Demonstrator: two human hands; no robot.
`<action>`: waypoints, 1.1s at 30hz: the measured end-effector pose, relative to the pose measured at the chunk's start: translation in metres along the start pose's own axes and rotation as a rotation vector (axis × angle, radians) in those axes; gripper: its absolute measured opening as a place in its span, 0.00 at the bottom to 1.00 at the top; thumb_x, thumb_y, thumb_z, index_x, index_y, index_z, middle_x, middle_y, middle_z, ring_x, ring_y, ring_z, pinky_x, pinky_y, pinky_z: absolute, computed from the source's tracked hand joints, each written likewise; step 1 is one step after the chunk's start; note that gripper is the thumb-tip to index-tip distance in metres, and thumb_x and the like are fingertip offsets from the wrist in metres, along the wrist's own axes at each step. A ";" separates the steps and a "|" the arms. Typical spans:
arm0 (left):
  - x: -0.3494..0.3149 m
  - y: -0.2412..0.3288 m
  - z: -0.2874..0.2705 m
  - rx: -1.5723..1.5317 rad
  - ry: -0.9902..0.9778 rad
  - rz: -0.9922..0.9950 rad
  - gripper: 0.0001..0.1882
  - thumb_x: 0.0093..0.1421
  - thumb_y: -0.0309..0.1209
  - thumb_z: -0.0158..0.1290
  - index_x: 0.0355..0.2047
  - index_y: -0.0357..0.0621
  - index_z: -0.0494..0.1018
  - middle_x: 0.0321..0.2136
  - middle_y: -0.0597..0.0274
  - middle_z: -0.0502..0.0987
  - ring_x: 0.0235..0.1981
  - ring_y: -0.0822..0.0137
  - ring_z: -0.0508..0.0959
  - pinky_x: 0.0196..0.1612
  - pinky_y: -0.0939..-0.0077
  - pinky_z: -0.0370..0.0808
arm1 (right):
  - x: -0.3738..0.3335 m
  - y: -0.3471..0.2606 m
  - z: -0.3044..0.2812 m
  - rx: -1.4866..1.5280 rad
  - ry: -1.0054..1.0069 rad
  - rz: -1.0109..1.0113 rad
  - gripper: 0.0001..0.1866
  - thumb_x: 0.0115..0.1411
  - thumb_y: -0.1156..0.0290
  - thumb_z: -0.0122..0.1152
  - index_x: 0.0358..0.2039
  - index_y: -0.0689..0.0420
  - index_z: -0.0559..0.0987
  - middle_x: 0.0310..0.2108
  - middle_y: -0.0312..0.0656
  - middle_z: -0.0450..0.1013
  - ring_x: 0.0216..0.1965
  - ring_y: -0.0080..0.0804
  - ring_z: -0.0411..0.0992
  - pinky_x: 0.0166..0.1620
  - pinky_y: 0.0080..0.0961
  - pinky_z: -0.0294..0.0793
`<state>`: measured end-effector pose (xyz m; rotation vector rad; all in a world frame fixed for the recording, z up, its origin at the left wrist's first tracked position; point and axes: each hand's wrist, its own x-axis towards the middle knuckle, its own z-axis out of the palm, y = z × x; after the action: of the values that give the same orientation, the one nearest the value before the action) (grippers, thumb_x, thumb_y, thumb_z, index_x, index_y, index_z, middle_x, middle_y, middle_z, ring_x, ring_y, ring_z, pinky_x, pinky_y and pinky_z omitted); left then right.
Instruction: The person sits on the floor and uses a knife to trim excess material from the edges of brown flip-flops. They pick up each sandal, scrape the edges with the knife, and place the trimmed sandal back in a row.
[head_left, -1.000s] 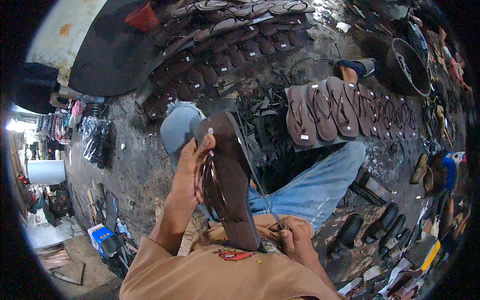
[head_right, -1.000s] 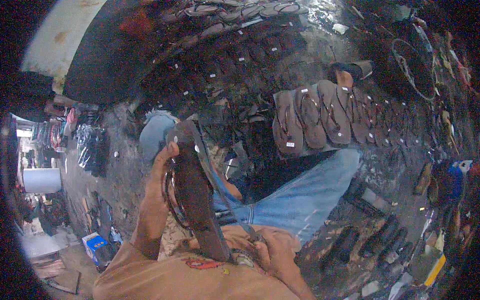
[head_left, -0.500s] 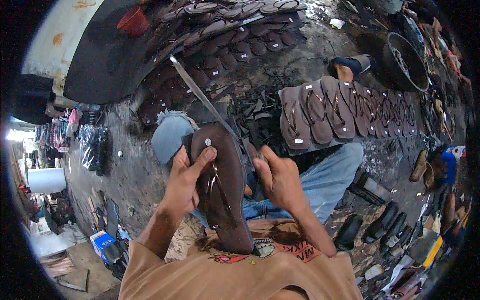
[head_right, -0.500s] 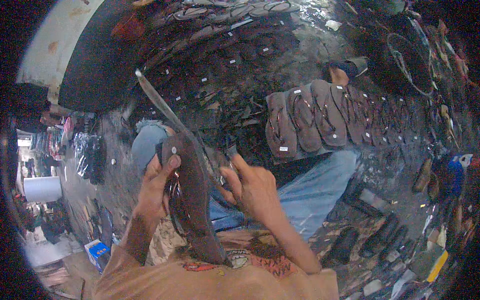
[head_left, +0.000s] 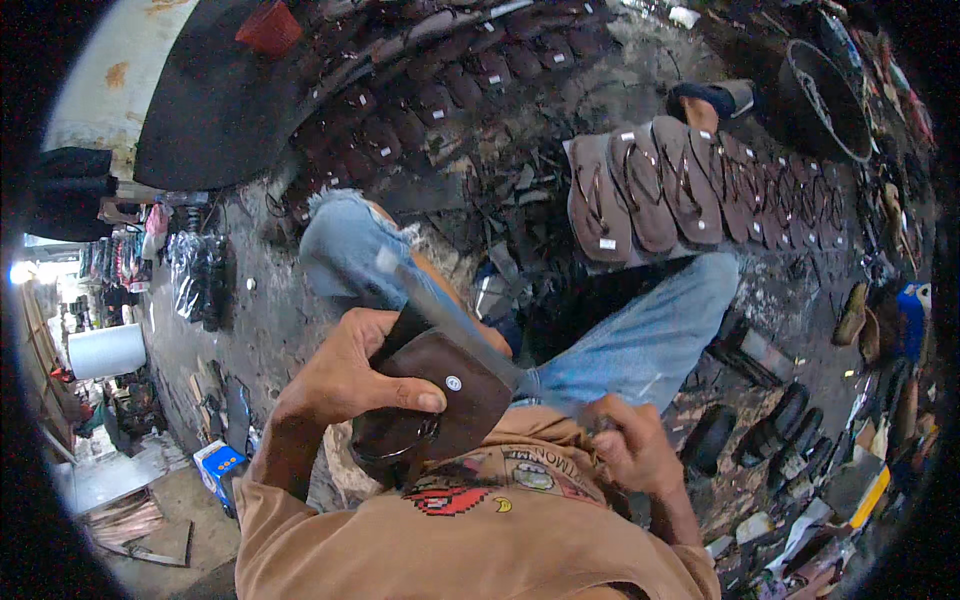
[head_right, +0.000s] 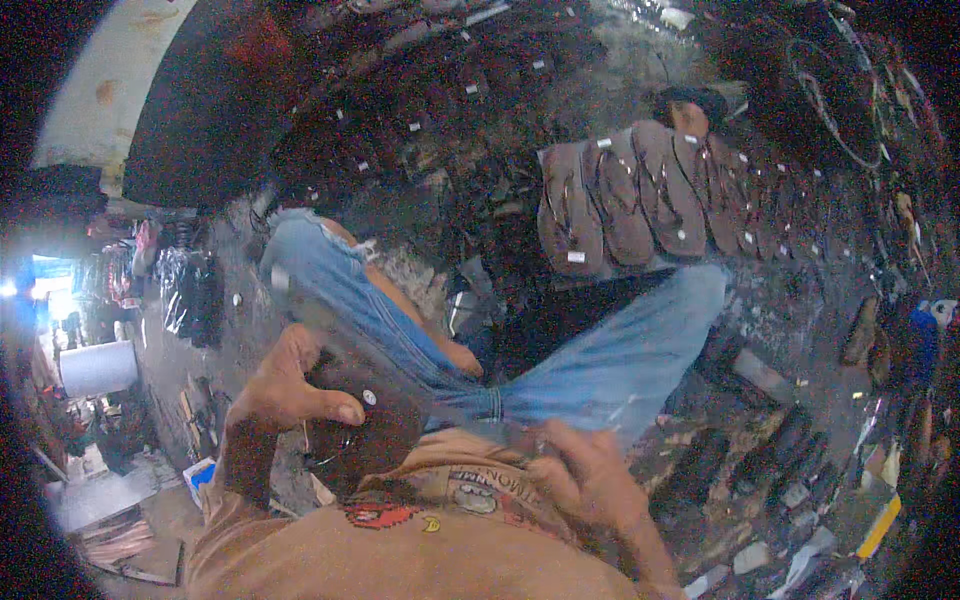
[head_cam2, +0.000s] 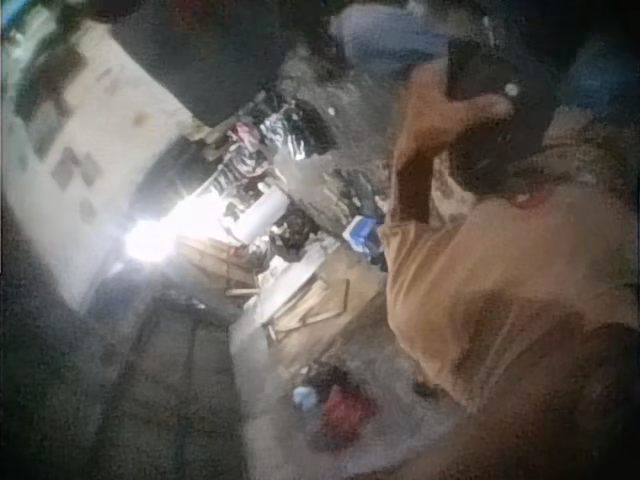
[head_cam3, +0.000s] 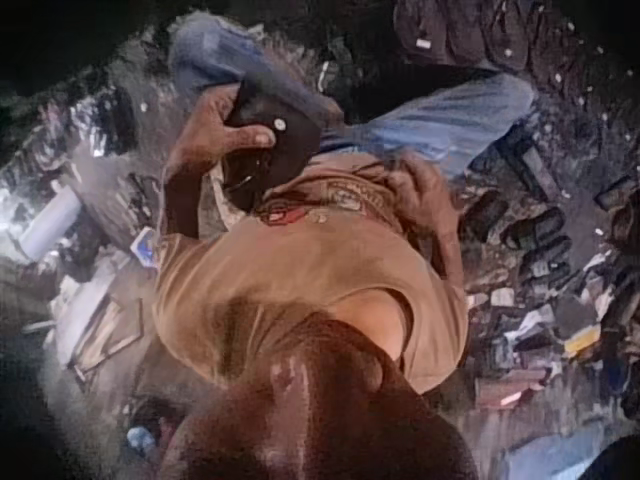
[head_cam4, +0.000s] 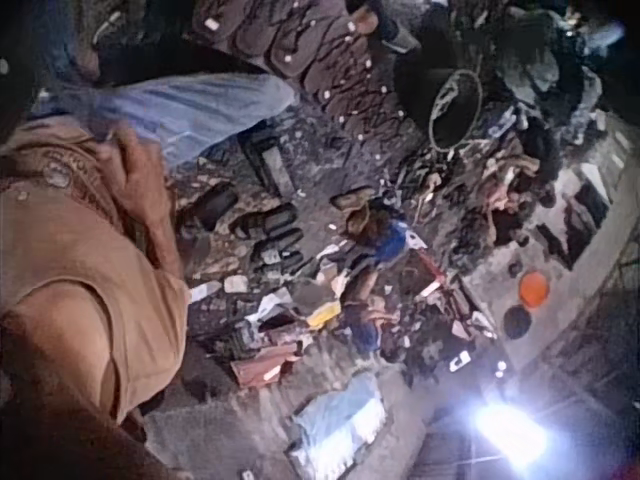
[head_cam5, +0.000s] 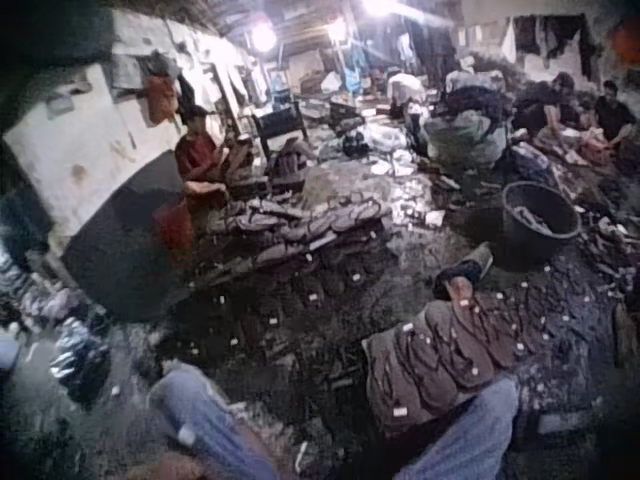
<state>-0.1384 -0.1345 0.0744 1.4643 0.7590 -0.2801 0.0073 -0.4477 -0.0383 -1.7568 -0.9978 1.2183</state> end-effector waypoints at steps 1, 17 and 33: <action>-0.005 -0.008 0.006 -0.072 0.032 -0.003 0.26 0.48 0.27 0.73 0.47 0.36 0.79 0.42 0.62 0.83 0.44 0.73 0.79 0.52 0.73 0.75 | -0.007 0.003 0.008 0.038 -0.004 -0.022 0.17 0.65 0.62 0.57 0.49 0.59 0.75 0.39 0.53 0.76 0.43 0.57 0.74 0.46 0.45 0.72; -0.002 -0.003 0.027 0.151 -0.268 -0.263 0.27 0.52 0.39 0.73 0.49 0.40 0.79 0.44 0.58 0.83 0.40 0.74 0.79 0.47 0.73 0.76 | 0.072 -0.015 0.018 0.075 -0.150 -0.149 0.15 0.67 0.57 0.56 0.46 0.54 0.76 0.34 0.58 0.77 0.38 0.65 0.75 0.38 0.51 0.73; 0.062 -0.029 0.053 -1.041 0.337 0.303 0.23 0.60 0.27 0.64 0.55 0.39 0.73 0.44 0.53 0.81 0.43 0.58 0.83 0.44 0.57 0.84 | 0.054 0.013 0.010 0.242 0.507 -0.192 0.20 0.73 0.56 0.47 0.49 0.60 0.76 0.24 0.44 0.73 0.22 0.34 0.72 0.27 0.31 0.67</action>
<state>-0.0945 -0.1723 0.0098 0.6015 0.7556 0.5502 0.0124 -0.4027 -0.0716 -1.6178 -0.6683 0.6874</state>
